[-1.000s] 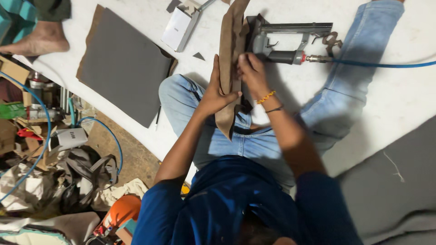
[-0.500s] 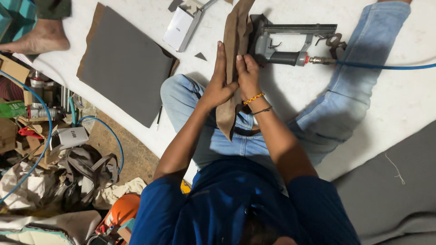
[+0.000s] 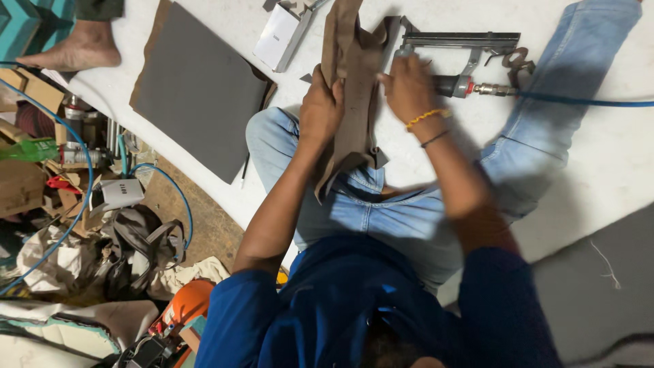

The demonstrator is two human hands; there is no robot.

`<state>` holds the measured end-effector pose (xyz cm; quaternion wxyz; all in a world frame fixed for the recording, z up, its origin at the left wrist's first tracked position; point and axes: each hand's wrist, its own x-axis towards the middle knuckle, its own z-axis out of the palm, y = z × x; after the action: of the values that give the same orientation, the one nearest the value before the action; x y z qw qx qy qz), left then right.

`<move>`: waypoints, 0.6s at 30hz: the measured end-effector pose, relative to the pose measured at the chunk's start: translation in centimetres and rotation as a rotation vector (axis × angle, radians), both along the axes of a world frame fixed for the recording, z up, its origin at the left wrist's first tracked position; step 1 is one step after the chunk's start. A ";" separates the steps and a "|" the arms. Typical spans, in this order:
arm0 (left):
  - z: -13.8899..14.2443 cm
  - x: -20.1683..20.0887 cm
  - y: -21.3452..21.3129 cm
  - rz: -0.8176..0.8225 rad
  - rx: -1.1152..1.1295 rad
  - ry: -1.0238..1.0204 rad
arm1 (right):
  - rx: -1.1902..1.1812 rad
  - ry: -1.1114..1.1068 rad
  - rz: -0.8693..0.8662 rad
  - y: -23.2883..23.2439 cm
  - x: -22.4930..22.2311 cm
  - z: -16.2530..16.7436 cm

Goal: The person sits on the floor and stretches a piece of brown fabric over a wooden board, folding the edges over the back. They use a pneumatic staple gun to fasten the fabric to the board, mark the fabric with a pen, and use a rotary tool on the board edge before continuing to fold and staple the fabric around the panel.

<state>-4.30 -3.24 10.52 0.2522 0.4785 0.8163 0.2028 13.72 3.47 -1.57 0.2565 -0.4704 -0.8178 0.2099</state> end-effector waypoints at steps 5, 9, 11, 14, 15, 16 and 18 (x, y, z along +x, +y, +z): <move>-0.2 -0.1 0.0 -0.020 -0.004 0.049 | 0.202 -0.441 0.181 0.7 6.0 0.1; -0.7 -0.7 0.0 -0.022 0.018 0.068 | 0.046 -0.474 0.192 2.7 5.2 1.7; -1.1 -1.2 0.0 -0.027 0.039 0.078 | -0.081 -0.272 0.157 4.3 5.7 3.5; -1.7 -1.7 -0.2 -0.032 0.021 0.096 | -0.264 0.151 0.155 5.0 7.1 6.7; -1.8 -1.8 -0.2 -0.034 0.022 0.100 | -0.298 0.244 0.219 5.2 7.4 7.7; -2.0 -1.9 -0.2 -0.032 0.018 0.083 | -0.322 0.333 0.284 5.2 7.5 8.5; -2.1 -2.0 -0.2 -0.031 0.001 0.046 | -0.421 0.364 0.349 4.5 6.8 9.6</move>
<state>-6.25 -3.46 8.39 0.2362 0.4958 0.8142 0.1882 20.52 7.97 8.04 0.2559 -0.3207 -0.7654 0.4958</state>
